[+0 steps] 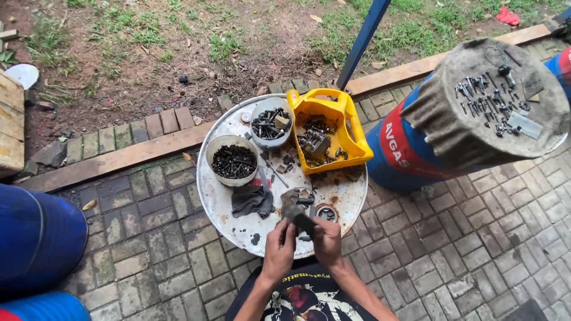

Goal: Polishing the upper surface of a brake shoe component using a small brush to remove dirt and grime.

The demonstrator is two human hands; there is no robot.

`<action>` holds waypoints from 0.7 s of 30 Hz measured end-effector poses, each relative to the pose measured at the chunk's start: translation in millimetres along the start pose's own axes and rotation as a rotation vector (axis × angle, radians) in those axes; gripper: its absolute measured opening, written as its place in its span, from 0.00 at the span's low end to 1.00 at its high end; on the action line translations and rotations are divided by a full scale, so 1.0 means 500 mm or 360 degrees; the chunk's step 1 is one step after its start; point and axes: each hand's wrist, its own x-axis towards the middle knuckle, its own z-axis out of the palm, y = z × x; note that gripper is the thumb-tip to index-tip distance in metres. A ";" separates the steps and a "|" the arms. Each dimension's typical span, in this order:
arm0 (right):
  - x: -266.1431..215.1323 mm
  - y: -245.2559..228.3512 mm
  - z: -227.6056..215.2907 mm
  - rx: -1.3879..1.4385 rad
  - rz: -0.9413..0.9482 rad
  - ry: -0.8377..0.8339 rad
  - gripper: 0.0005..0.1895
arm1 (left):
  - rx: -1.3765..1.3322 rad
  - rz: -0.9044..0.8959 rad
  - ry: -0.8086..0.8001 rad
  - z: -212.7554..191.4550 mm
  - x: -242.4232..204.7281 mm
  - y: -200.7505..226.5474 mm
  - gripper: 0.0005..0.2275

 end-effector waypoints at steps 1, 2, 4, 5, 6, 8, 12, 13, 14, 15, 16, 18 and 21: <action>-0.011 0.017 0.005 -0.0022 -0.0024 0.0058 0.41 | 0.0001 0.0077 -0.0034 0.000 0.000 0.006 0.10; -0.040 0.046 -0.012 -0.0022 -0.0026 0.0062 0.41 | 0.0003 0.0080 -0.0036 -0.007 -0.006 0.015 0.10; -0.088 0.103 -0.041 -0.0463 0.0370 0.0155 0.33 | -0.0016 0.0038 0.0004 -0.025 -0.011 0.037 0.11; -0.101 0.120 -0.048 -0.0456 0.0354 0.0164 0.33 | -0.0009 0.0056 0.0003 -0.032 -0.004 0.042 0.11; -0.128 0.133 -0.060 -0.0416 0.0549 0.0245 0.33 | 0.0013 0.0102 0.0020 -0.035 -0.008 0.045 0.10; -0.153 0.148 -0.068 -0.0371 0.0740 0.0323 0.34 | 0.0037 0.0152 0.0042 -0.038 -0.009 0.047 0.09; -0.127 0.114 -0.049 -0.0029 0.0605 0.0396 0.35 | 0.0148 0.0147 0.0011 -0.019 -0.008 -0.001 0.11; -0.107 0.094 -0.039 -0.0065 0.0447 0.0397 0.34 | 0.0166 0.0090 -0.0029 -0.014 -0.007 -0.021 0.12; -0.081 0.050 -0.027 -0.0054 0.0439 0.0398 0.34 | 0.0176 0.0098 -0.0025 -0.014 -0.012 -0.001 0.12; -0.054 0.006 -0.016 0.0040 0.0410 0.0288 0.36 | 0.0173 0.0089 0.0014 -0.013 -0.017 0.018 0.11; -0.033 -0.040 -0.011 0.0124 0.0388 0.0180 0.43 | 0.0161 0.0074 0.0045 -0.007 -0.026 0.037 0.09; 0.000 -0.071 -0.001 0.0002 0.0166 0.0091 0.41 | 0.0146 0.0068 0.0049 -0.004 -0.031 0.048 0.09; -0.020 -0.011 -0.023 -0.0272 0.0028 0.0035 0.39 | 0.0126 0.0045 0.0079 -0.014 -0.047 0.055 0.10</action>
